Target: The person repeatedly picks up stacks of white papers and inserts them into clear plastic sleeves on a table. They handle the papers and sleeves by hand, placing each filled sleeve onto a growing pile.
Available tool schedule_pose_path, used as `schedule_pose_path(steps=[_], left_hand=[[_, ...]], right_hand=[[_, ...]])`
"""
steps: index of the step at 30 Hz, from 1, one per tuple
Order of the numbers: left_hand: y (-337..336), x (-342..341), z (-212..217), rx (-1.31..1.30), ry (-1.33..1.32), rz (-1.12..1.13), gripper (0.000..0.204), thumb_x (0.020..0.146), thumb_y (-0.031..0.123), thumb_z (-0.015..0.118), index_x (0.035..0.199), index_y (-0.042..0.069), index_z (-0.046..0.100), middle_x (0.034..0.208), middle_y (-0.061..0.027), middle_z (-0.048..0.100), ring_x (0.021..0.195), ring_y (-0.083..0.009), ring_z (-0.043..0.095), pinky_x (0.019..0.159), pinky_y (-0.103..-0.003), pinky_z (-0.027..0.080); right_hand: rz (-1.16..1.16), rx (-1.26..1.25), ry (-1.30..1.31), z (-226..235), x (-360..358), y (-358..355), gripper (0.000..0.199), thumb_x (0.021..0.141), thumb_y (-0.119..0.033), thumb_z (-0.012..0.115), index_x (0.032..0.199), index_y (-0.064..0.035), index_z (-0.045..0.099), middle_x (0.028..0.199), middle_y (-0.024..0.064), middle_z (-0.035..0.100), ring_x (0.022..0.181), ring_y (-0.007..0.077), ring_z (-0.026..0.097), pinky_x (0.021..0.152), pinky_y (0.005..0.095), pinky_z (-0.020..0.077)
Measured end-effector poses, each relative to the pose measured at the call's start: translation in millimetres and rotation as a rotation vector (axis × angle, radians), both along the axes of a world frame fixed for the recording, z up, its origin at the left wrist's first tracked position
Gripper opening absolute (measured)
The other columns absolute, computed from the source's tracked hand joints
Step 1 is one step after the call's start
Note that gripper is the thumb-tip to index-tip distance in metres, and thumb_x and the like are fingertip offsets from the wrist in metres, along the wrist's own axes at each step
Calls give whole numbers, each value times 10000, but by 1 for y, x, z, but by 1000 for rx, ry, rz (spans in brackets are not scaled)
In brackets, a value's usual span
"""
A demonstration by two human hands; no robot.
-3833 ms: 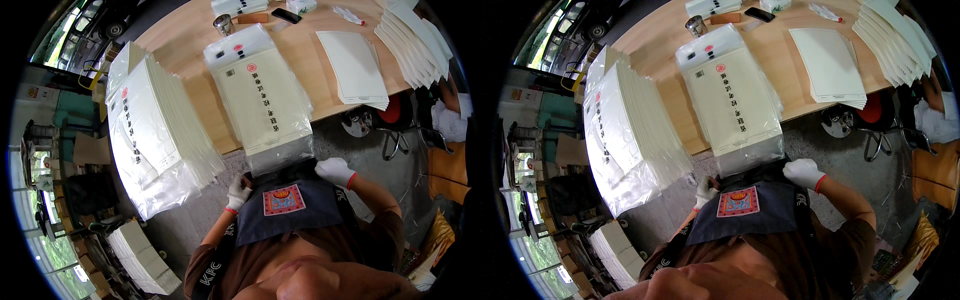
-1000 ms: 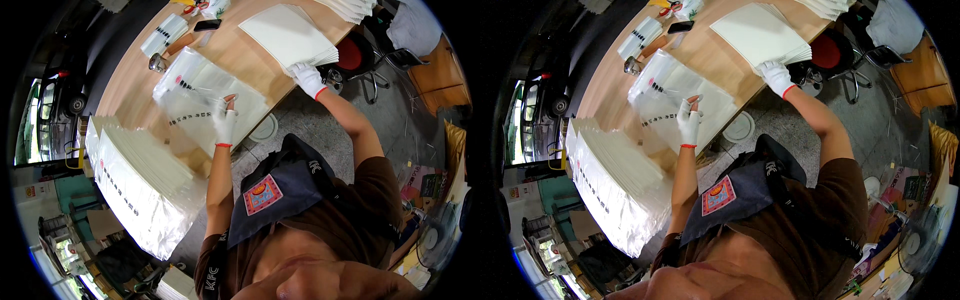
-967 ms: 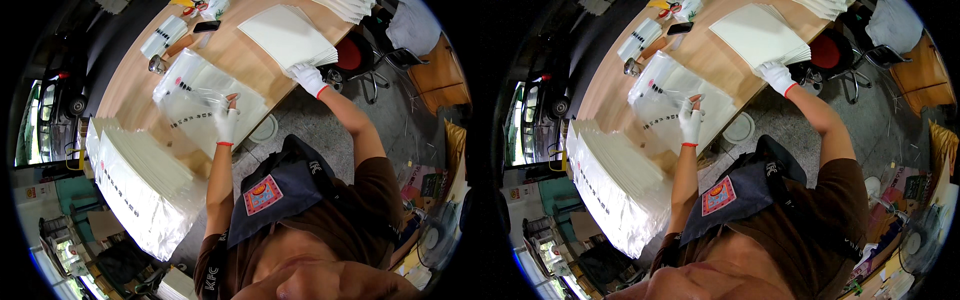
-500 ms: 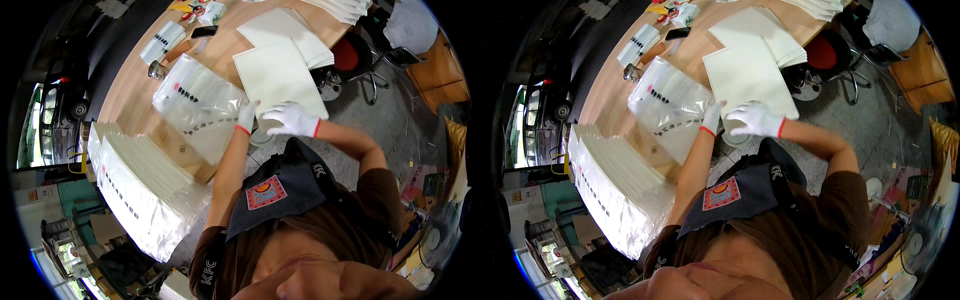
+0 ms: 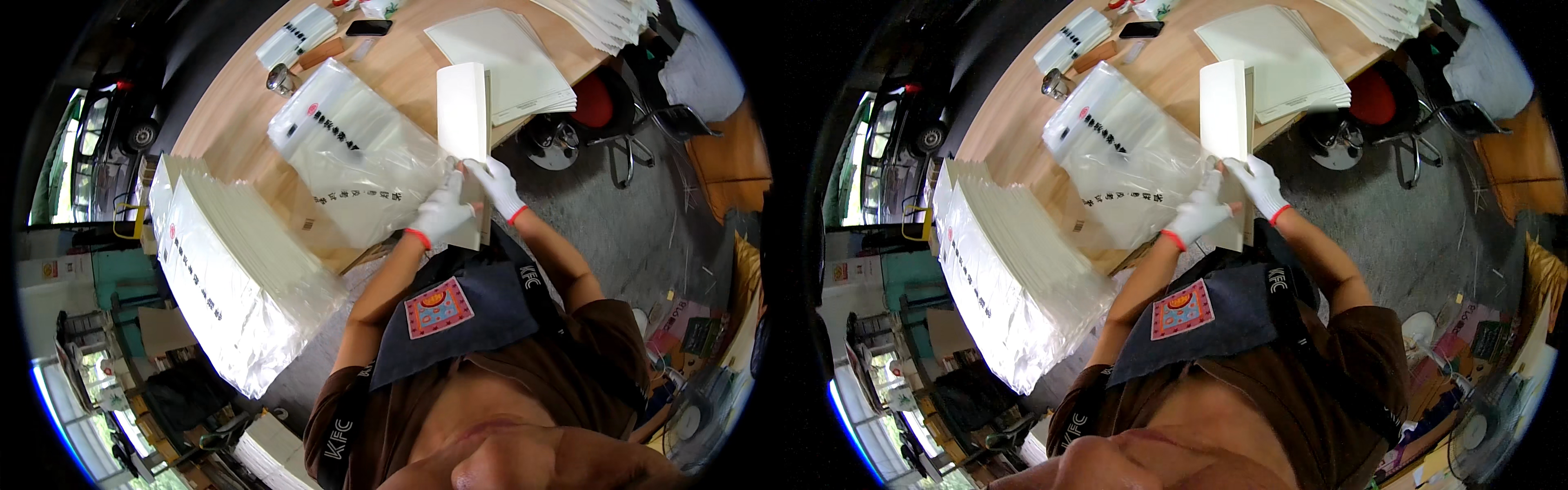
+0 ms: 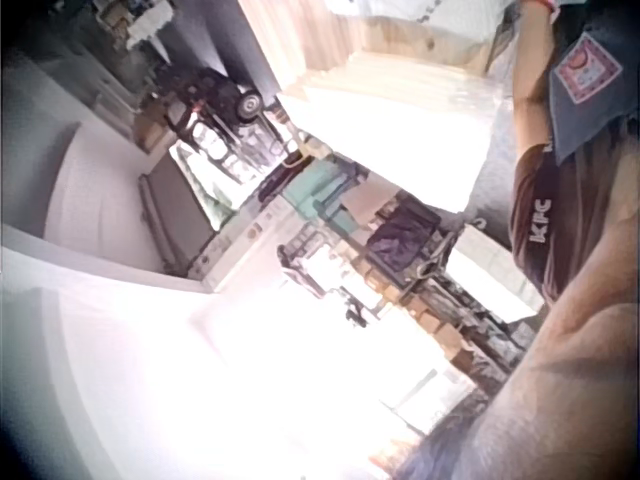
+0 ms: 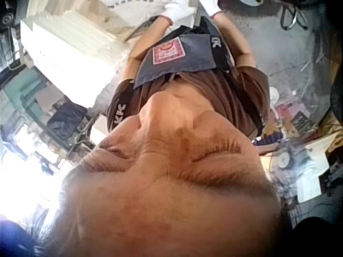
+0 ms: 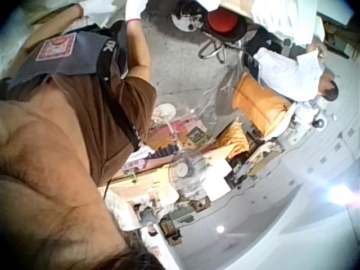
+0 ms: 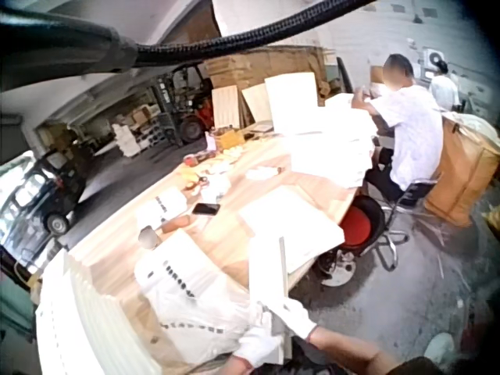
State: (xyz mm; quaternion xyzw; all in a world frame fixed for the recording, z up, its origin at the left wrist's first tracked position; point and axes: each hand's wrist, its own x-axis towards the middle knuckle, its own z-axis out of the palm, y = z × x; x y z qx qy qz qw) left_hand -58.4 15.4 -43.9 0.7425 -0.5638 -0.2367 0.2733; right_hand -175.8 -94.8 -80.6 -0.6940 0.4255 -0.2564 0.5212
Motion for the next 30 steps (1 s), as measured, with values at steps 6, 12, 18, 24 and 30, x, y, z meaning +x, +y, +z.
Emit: schedule_pose_path(steps=[6,12,18,24,30], left_hand=[[58,98,112,-580,1264,504,585,942,383,488,1439,123,323,967,-5,530,727,-123,537,669,-311,517],[105,96,182,-501,526,468,511,943,163,481,1428,76,342,1395,-59,455,717,-68,529,575,-203,453],[110,28,156,-64,-5,-3,527,808,190,625,1316,172,485,939,-208,623,862,-378,612,747,-443,487],[152,40,42,-713,-84,268,214,743,-77,621,933,20,636,972,-131,661,856,-256,661,754,-346,526],[50,58,125,-551,-176,179,276,719,-46,505,896,111,646,752,-113,614,658,-286,610,581,-349,487]], right_hand=[[484,-628,231,124,-23,-6,398,859,-406,583,920,-15,627,858,179,624,742,343,613,641,392,484],[822,-1031,493,143,29,12,248,863,-302,546,923,-71,610,954,151,621,760,321,639,659,421,519],[1117,-872,428,161,66,23,248,869,-246,577,992,-34,619,954,157,672,820,278,669,724,364,518],[935,711,-187,119,63,-6,395,887,-284,593,1138,21,603,1024,76,661,854,106,634,750,267,506],[979,-810,477,82,109,25,458,805,-253,619,1222,-69,570,1116,173,628,1018,271,616,850,381,493]])
